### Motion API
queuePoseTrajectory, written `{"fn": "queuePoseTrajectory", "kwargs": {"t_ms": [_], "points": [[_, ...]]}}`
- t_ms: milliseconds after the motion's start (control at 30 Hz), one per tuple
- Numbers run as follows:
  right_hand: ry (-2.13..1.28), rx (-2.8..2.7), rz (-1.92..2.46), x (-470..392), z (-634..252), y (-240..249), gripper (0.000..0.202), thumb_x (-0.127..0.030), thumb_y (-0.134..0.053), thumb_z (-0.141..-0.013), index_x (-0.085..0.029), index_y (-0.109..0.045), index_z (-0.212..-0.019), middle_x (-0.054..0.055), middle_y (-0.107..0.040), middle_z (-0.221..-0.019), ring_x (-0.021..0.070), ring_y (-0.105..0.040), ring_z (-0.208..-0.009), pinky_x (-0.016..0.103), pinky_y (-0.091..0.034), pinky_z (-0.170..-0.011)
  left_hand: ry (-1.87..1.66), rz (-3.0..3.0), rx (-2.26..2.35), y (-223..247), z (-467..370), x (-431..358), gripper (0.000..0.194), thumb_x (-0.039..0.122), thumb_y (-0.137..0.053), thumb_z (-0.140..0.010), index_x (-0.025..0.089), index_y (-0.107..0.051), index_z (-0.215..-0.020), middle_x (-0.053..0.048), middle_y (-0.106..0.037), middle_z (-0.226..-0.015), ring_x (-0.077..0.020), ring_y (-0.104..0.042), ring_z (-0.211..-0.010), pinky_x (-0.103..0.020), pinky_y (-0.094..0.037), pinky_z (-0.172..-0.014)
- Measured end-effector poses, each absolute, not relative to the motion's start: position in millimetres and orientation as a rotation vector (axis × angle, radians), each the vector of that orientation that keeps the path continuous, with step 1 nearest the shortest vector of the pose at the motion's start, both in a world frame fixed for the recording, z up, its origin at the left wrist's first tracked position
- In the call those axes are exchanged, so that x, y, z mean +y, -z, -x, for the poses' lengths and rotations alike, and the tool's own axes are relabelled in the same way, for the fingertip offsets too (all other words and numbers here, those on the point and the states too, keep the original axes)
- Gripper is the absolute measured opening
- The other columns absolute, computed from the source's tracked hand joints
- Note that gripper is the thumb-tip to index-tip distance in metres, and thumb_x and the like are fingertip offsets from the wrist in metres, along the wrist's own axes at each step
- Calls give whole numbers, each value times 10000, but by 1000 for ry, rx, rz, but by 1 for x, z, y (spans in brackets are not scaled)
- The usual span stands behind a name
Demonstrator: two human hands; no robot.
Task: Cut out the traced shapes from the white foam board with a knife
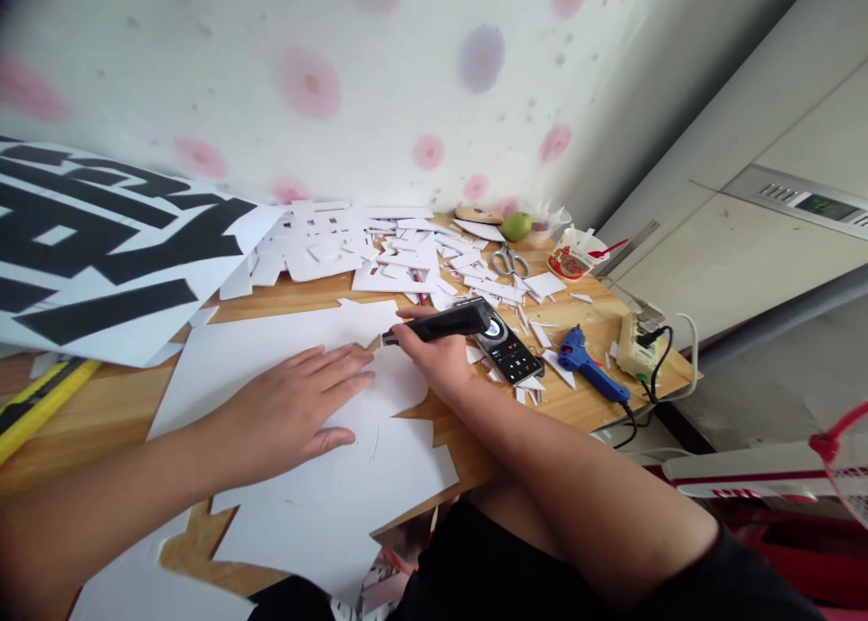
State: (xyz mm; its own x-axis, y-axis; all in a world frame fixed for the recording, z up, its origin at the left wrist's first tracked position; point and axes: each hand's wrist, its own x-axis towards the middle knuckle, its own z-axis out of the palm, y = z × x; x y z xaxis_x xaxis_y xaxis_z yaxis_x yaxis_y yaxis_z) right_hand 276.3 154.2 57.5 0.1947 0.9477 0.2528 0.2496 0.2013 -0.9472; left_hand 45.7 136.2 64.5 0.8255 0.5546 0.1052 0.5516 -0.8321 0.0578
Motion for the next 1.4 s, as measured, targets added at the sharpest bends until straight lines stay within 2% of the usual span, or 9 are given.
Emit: {"fn": "queuePoseTrajectory", "kwargs": {"t_ms": [67,233,367,467,633,900,1200,1400], "points": [[-775,-1338,1328,153,-275,-53,275,-440,-746,-748,-240,-695,-929,21,-700,-792,169,-628,-580,334,-568,-554,-194,-2972,912,-60,-46,137,618,505,-678,-899,218,-541,-1429,-117,-469,-1567,-355,-453,-1430,-523,-365,-1150],[-864,-1365,1372,150,-275,-47,275,-433,-760,-727,-267,-614,-891,-30,-631,-633,158,-565,-455,328,-537,-459,-238,-2995,884,-54,-46,136,661,582,-653,-893,177,-562,-1409,-138,-560,-1486,-380,-488,-1386,-509,-405,-1093],[-669,-1473,1385,148,-276,-47,253,-403,-747,-742,-262,-607,-898,3,-692,-764,190,-653,-633,361,-593,-626,-248,-3032,854,-58,-49,135,668,598,-646,-890,139,-589,-1373,-160,-583,-1454,-392,-518,-1347,-516,-429,-1068],[-549,-1576,1393,146,-276,-48,208,-382,-720,-764,-256,-617,-893,25,-715,-839,210,-677,-767,375,-583,-743,-211,-3049,848,-61,-51,134,676,593,-640,-895,115,-588,-1371,-167,-578,-1458,-405,-513,-1351,-538,-435,-1076],[-567,-1650,1443,144,-276,-48,204,-395,-709,-779,-254,-605,-882,21,-717,-790,215,-674,-740,371,-560,-725,-164,-3053,866,-61,-52,134,674,601,-630,-899,119,-594,-1369,-161,-556,-1482,-400,-514,-1353,-538,-442,-1082],[-549,-1745,1513,135,-279,-60,230,-410,-719,-789,-255,-639,-939,14,-766,-854,201,-710,-740,340,-558,-702,-145,-3050,872,-61,-52,135,680,613,-586,-913,125,-582,-1386,-177,-504,-1525,-399,-487,-1382,-537,-439,-1079],[-509,-1775,1440,135,-282,-56,226,-404,-730,-811,-246,-650,-951,20,-772,-823,190,-717,-702,303,-555,-629,-151,-3010,876,-58,-53,135,679,575,-599,-920,159,-535,-1454,-168,-488,-1538,-418,-463,-1407,-561,-419,-1109],[-523,-1848,1376,137,-286,-56,198,-395,-724,-839,-250,-668,-962,12,-767,-858,175,-707,-716,297,-554,-650,-139,-3017,886,-60,-53,134,678,562,-615,-911,144,-552,-1440,-177,-499,-1526,-430,-471,-1398,-570,-440,-1094]]}}
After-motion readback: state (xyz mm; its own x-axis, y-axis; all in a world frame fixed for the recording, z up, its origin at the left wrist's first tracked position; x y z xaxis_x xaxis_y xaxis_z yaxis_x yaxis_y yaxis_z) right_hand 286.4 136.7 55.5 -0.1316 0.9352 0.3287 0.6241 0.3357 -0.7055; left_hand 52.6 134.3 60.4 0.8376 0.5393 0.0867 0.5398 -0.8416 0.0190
